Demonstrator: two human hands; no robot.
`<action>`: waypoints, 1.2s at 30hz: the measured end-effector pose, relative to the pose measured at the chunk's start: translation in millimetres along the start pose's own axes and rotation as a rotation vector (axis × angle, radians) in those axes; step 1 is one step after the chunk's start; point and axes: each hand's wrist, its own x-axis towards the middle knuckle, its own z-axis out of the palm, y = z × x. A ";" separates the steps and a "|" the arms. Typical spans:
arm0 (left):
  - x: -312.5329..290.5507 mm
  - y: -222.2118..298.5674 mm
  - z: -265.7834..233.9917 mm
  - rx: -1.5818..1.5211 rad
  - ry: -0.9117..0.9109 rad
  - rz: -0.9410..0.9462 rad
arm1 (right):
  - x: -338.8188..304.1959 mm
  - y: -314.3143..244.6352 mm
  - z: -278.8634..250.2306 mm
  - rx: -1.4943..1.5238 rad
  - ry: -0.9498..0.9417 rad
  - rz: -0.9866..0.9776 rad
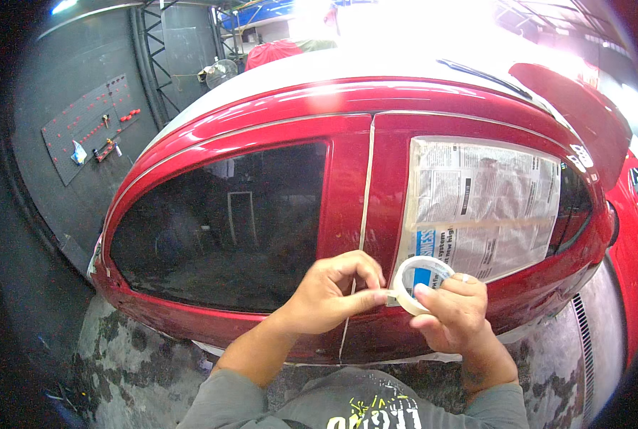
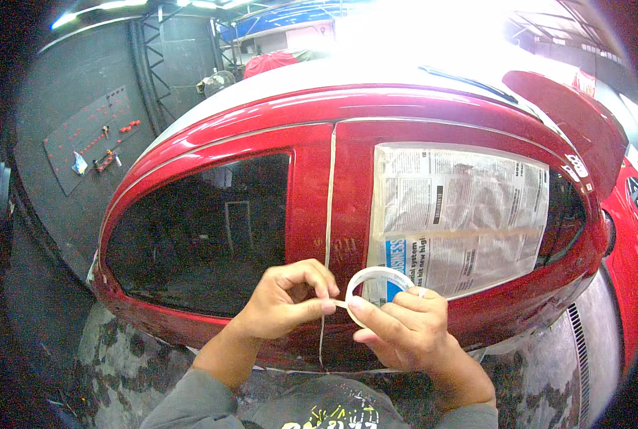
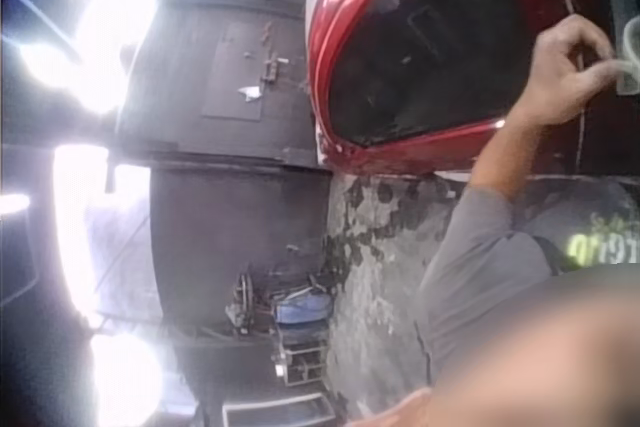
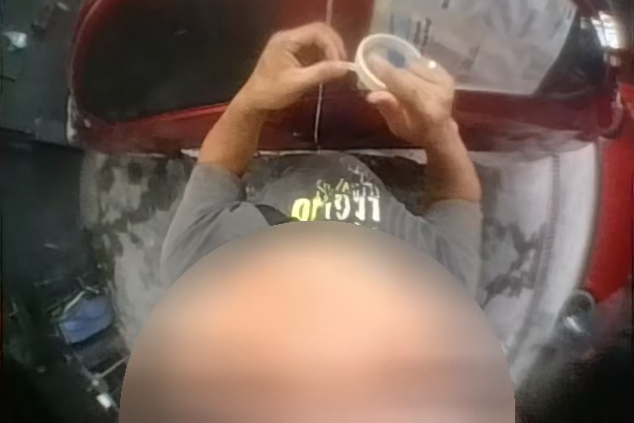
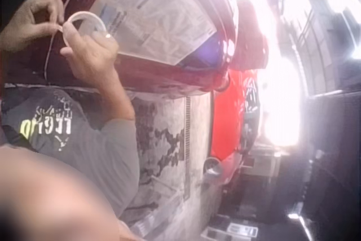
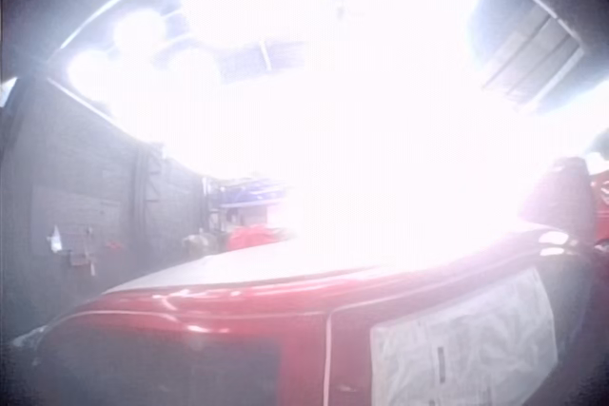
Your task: The person places a sheet of newspaper over the rear side window of a red car and secures it with masking tape. They then apply additional strips of tape along the window frame and body lines to mask off the area.
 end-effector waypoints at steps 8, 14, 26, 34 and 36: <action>51.6 30.7 -29.1 0.269 0.265 0.036 | 48.2 56.0 -4.1 -0.289 0.114 0.110; 66.8 45.6 -54.7 0.277 0.260 0.080 | 81.9 68.6 1.5 -0.356 0.111 0.036; 38.5 40.4 -47.4 0.415 0.418 0.193 | 76.2 84.5 30.0 -0.296 0.200 0.023; 38.5 74.3 -31.8 0.796 0.506 0.691 | 102.8 92.2 -78.6 -0.126 1.632 0.444; 51.1 87.2 -41.5 1.068 0.440 0.736 | 97.2 77.2 -57.8 0.041 1.150 0.306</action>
